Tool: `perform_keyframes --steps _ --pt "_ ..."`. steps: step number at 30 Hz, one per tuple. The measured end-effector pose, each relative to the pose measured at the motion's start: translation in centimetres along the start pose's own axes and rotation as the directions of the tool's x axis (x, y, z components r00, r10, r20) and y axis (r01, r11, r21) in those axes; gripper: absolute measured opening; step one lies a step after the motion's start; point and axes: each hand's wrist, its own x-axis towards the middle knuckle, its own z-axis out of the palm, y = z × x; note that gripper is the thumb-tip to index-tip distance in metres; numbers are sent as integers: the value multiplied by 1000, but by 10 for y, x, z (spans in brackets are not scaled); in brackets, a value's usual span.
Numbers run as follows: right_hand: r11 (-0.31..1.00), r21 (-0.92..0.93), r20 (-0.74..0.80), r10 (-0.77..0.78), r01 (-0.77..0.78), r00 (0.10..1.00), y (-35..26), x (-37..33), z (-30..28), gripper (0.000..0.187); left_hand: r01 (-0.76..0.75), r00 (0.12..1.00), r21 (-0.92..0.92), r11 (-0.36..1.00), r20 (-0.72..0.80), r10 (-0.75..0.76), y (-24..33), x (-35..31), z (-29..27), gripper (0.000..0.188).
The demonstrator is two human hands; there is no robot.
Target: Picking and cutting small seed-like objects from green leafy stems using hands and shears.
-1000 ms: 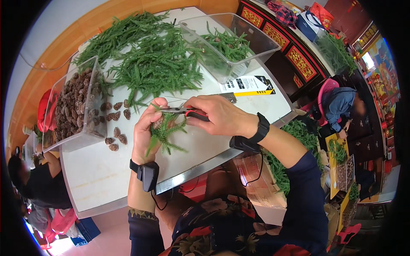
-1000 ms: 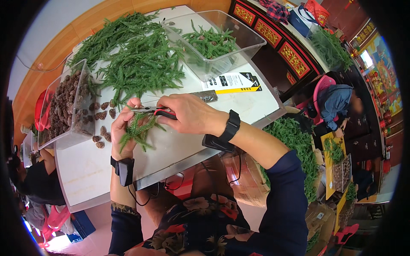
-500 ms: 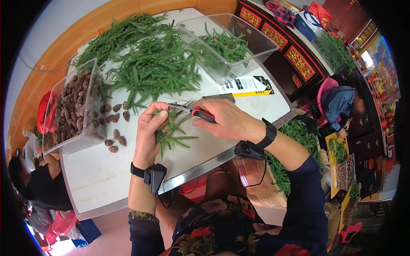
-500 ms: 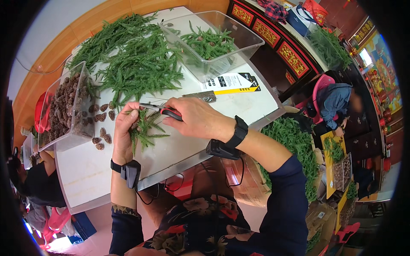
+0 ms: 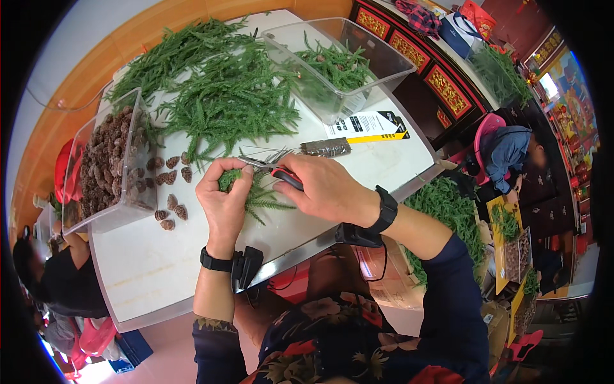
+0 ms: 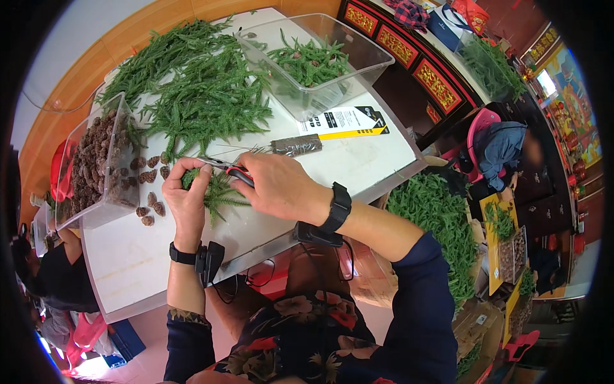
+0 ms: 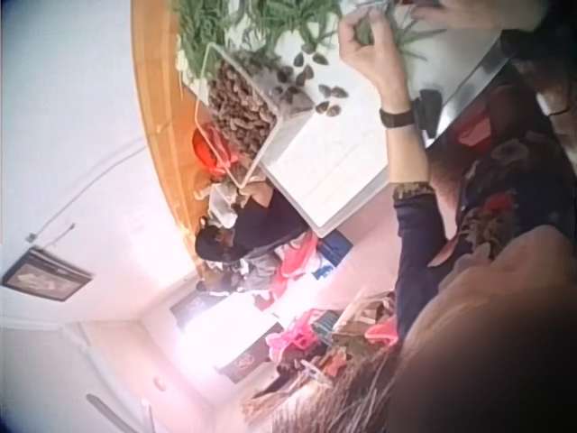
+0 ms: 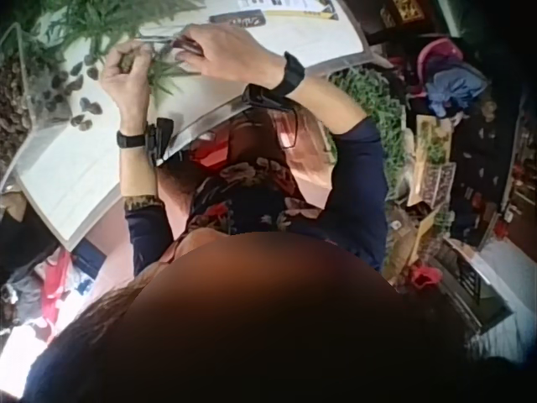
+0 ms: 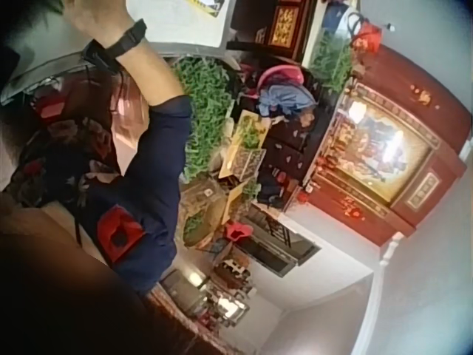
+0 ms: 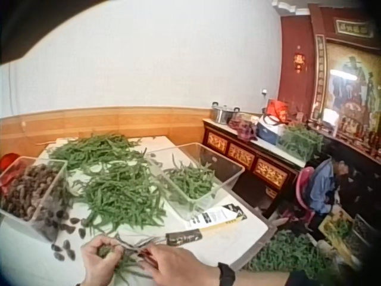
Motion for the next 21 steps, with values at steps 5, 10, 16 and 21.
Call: perform_keyframes --steps 5,10,16,21 --pt "1000 -3 -45 5 -6 999 2 1 10 25 -141 985 158 977 -78 154 -7 1 2 7" --pt "999 22 -7 39 -39 999 3 4 10 23 -109 989 163 980 -79 123 -6 1 2 8" --pt "998 -20 23 59 -59 998 4 5 2 28 72 997 28 997 12 -72 -3 6 -3 7" --pt "997 80 -8 -21 21 1000 12 0 -7 32 428 904 -403 809 180 -388 -6 6 -1 10"
